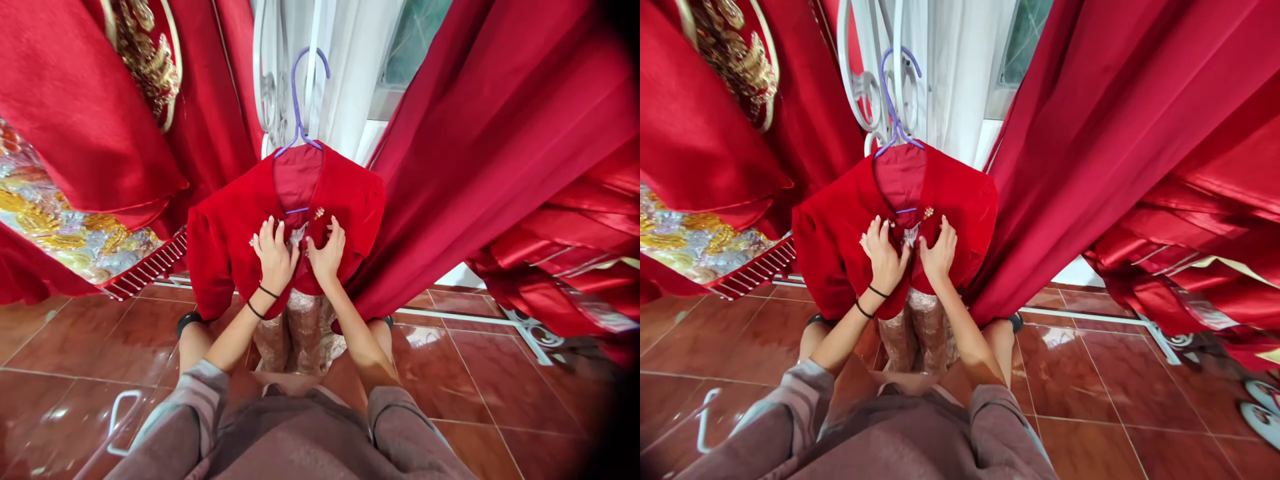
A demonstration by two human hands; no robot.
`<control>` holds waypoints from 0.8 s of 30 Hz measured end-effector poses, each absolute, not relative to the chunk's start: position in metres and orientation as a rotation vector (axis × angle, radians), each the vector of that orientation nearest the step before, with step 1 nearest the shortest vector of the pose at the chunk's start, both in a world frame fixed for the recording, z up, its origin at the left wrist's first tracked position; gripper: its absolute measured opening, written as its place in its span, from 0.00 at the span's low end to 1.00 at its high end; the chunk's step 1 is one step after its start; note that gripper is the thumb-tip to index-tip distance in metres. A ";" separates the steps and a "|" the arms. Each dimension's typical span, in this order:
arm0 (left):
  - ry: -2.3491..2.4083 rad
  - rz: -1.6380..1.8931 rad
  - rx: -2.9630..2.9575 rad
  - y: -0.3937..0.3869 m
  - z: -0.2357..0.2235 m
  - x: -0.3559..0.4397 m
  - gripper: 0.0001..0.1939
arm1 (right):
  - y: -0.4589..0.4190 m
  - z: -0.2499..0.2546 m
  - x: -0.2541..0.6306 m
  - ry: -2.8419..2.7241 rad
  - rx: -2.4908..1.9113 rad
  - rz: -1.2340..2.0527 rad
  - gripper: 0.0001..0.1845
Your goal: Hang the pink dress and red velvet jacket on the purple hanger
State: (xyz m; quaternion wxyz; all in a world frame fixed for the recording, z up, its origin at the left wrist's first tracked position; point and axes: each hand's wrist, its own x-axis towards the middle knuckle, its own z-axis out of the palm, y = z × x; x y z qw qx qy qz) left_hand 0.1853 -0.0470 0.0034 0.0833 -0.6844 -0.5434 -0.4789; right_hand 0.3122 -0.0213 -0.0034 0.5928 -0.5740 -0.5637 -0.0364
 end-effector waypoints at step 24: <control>-1.876 -0.990 -1.845 -0.020 0.066 0.121 0.27 | -0.144 0.002 0.322 -1.578 -1.426 0.386 0.47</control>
